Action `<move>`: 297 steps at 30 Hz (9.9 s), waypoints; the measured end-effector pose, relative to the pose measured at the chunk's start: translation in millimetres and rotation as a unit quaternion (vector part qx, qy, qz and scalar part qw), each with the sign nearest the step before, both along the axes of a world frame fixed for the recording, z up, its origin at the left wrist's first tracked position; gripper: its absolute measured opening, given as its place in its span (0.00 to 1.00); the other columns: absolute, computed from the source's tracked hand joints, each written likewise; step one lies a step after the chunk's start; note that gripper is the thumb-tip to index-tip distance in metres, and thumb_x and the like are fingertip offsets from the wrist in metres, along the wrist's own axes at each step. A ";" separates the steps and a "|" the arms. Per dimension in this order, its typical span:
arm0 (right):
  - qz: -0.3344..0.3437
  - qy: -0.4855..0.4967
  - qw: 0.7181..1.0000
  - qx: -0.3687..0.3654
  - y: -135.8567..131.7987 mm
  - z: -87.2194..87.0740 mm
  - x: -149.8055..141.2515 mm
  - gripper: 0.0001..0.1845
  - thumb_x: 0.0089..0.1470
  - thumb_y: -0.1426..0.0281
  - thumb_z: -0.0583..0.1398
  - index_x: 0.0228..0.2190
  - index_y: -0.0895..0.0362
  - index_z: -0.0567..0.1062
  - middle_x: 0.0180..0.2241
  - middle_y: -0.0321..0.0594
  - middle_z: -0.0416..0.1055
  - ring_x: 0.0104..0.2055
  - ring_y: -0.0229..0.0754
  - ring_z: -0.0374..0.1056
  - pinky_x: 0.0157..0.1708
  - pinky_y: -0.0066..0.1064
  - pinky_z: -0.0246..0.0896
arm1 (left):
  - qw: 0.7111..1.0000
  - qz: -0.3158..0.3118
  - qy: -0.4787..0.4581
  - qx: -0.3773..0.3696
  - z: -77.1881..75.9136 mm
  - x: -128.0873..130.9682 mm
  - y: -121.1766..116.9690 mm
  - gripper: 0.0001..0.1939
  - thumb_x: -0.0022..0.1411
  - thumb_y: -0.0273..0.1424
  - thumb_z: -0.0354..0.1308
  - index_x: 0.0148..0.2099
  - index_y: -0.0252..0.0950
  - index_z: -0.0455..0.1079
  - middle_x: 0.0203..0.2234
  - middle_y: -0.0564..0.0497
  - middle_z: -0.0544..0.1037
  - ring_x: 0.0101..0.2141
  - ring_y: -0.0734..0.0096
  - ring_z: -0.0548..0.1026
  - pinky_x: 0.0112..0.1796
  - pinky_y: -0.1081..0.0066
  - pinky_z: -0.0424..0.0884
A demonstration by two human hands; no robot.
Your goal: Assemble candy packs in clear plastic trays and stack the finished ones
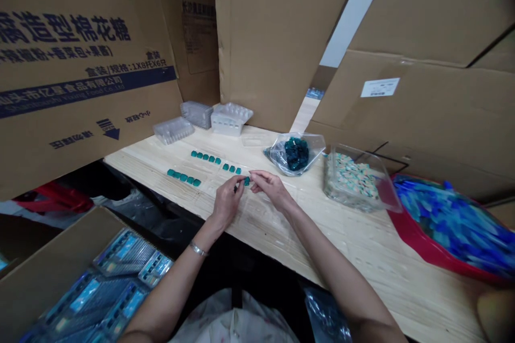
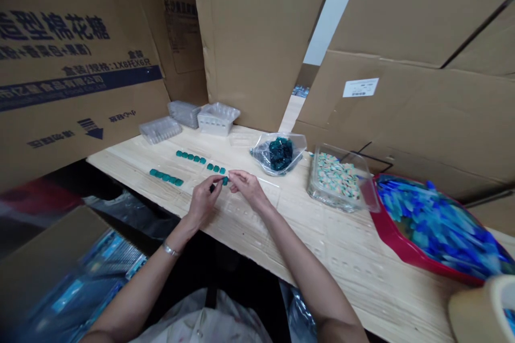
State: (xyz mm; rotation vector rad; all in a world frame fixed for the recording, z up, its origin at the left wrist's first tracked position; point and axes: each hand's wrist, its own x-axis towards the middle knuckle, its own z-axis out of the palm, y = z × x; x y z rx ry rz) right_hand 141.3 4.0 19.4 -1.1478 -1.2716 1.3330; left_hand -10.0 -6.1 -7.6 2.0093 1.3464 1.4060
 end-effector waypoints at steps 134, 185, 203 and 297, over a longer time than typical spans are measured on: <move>-0.140 -0.076 0.982 0.097 -23.1 -1.0 -5.5 0.12 0.40 0.64 0.63 0.28 0.58 0.72 0.23 0.37 0.71 0.26 0.39 0.68 0.29 0.31 0.66 | 0.998 0.059 -0.033 -0.014 10.0 11.0 -11.2 0.07 0.59 0.29 0.54 0.39 0.35 0.72 0.32 0.47 0.79 0.29 0.71 0.75 0.34 0.71 0.70; -0.030 -0.316 0.902 0.294 58.4 -42.4 26.4 0.09 0.47 0.75 0.57 0.29 0.57 0.77 0.31 0.42 0.74 0.33 0.41 0.69 0.38 0.34 0.63 | 0.994 0.004 0.022 -0.110 -24.9 -22.7 -10.6 0.05 0.58 0.31 0.55 0.35 0.38 0.72 0.28 0.51 0.79 0.27 0.71 0.74 0.31 0.72 0.66; 0.011 -0.380 0.881 0.283 47.1 -25.7 8.2 0.08 0.47 0.74 0.60 0.31 0.56 0.78 0.32 0.43 0.73 0.34 0.42 0.67 0.38 0.33 0.61 | 0.581 -0.093 -0.680 -0.437 7.1 -22.3 1.7 0.13 0.63 0.32 0.47 0.34 0.31 0.71 0.34 0.43 0.77 0.29 0.75 0.74 0.27 0.77 0.72; 0.103 -0.352 0.868 0.336 12.6 -9.6 -94.7 0.08 0.54 0.67 0.59 0.36 0.57 0.75 0.35 0.43 0.72 0.34 0.39 0.66 0.37 0.31 0.63 | 0.617 -0.049 -0.709 -0.338 -4.5 -87.5 -48.8 0.09 0.59 0.30 0.56 0.37 0.29 0.73 0.38 0.42 0.77 0.30 0.75 0.74 0.27 0.77 0.72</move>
